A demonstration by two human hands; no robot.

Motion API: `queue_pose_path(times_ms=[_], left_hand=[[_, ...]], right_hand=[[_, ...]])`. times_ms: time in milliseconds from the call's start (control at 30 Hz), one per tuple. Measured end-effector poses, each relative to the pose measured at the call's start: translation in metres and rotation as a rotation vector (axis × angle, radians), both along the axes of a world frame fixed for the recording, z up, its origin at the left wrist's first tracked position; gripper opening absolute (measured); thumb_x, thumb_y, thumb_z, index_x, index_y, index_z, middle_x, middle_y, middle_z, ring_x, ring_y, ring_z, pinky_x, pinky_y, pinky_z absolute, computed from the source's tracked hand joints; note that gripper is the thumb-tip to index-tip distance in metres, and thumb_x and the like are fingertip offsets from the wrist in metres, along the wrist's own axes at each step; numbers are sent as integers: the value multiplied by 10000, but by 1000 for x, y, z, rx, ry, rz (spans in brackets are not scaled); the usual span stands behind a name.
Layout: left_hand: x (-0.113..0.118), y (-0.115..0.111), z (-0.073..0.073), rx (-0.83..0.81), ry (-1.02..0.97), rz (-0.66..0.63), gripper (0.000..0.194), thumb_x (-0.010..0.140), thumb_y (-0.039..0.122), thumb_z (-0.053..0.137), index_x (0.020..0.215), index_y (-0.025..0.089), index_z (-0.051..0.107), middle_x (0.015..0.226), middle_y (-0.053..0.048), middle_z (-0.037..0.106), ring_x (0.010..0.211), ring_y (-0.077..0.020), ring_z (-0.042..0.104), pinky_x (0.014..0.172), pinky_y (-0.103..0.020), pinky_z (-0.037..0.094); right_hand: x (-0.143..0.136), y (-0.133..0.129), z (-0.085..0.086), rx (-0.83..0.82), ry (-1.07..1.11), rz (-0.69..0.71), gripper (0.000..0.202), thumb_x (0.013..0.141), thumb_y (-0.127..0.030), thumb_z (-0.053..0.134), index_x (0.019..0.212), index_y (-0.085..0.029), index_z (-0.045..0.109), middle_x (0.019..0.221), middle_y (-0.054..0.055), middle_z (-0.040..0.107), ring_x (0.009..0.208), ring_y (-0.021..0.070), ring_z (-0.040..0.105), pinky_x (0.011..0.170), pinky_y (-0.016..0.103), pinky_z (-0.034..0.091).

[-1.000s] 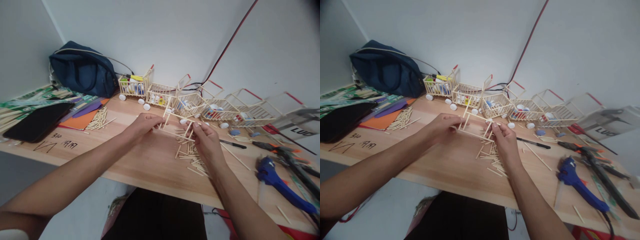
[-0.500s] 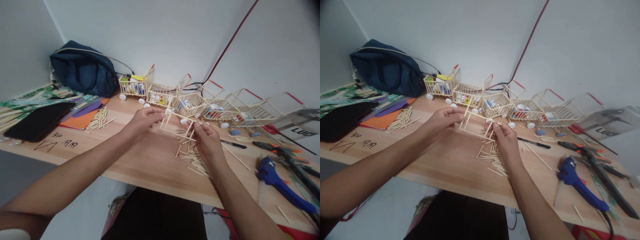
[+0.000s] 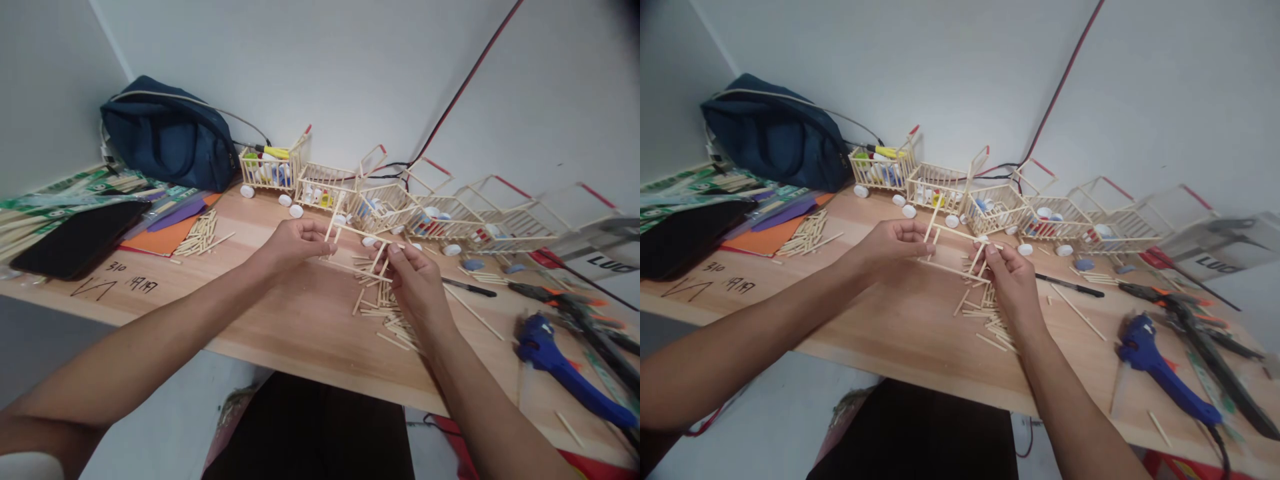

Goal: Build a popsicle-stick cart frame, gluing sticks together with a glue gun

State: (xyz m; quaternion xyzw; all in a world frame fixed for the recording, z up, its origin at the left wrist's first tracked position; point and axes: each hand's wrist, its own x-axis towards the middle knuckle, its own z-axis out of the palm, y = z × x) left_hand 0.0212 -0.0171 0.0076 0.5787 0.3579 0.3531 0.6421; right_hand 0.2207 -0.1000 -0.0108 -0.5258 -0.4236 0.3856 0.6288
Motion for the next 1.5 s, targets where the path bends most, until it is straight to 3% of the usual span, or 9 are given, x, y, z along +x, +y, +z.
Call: queue_pose_path(times_ms=[633,967,1233,1500], left_hand=[[2,-3,4,-43,3,21,372,587,194,818,932,123,699,663,5,647,608,-99,575,610,-230,398],[1,-3,0,-23,3,11,367,623,276,819,947,136,721,757,-33,697,667,-116,598,630,-236,401],[0,-8,7,8,67,45,228,678,348,777,791,155,733,647,10,635,568,-81,459,566,-232,320],[0,-6,5,7,50,31,214,662,347,778,724,157,702,605,28,585,542,-71,409,551,-232,279]], right_hand=[[2,0,-3,15,-26,1,290,791,-487,719,877,-210,726,816,27,712,608,103,588,570,230,483],[2,1,-3,26,-2,3,265,798,-464,721,870,-208,730,830,26,714,613,96,580,573,220,480],[2,1,-4,15,-35,14,268,796,-481,715,853,-219,723,818,22,713,611,109,587,573,237,479],[2,1,-4,8,-30,26,280,803,-478,712,875,-208,734,836,33,714,608,102,582,568,229,477]])
